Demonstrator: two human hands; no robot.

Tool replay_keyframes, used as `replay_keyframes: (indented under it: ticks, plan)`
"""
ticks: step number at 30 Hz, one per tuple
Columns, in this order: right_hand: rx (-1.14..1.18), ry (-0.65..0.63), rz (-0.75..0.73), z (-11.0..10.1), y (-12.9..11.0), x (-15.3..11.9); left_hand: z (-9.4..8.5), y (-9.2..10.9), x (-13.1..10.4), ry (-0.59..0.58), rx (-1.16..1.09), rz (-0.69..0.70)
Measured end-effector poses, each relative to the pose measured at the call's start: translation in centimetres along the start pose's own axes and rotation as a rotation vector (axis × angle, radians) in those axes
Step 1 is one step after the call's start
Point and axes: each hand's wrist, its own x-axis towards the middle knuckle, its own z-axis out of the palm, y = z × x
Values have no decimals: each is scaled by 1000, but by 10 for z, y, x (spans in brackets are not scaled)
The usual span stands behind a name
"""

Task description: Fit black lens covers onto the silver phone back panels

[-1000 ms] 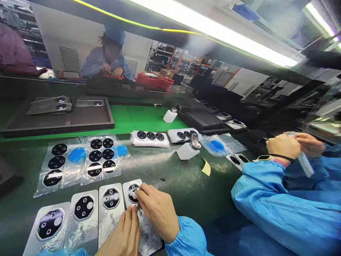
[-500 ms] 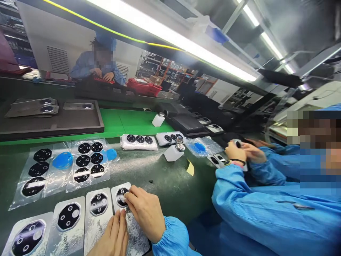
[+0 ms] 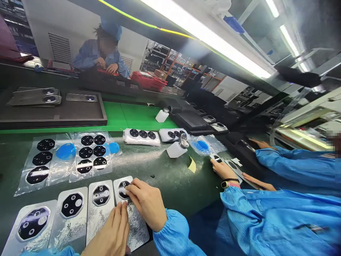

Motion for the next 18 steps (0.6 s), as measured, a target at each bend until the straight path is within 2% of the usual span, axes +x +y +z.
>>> replay_keyframes:
  ticks: [2,4,5,7,10,13,18]
  plan:
    - [29,-4,-4,-12,12,2,-3,-3,1,32,21,13]
    - [22,34,49,-33,38,4,-6,-6,3,49,63,41]
    - [-10,87,126,-46,56,4,-8,-7,4,49,87,58]
    - [-194,278,398,-75,97,3,-10,-9,5,49,121,77]
    - [-339,374,577,-109,155,5,-9,-9,5,63,128,67]
    - [-406,330,580,-122,189,13,-6,-7,4,79,120,52]
    - [-444,266,431,-117,197,28,-10,-7,4,65,119,58]
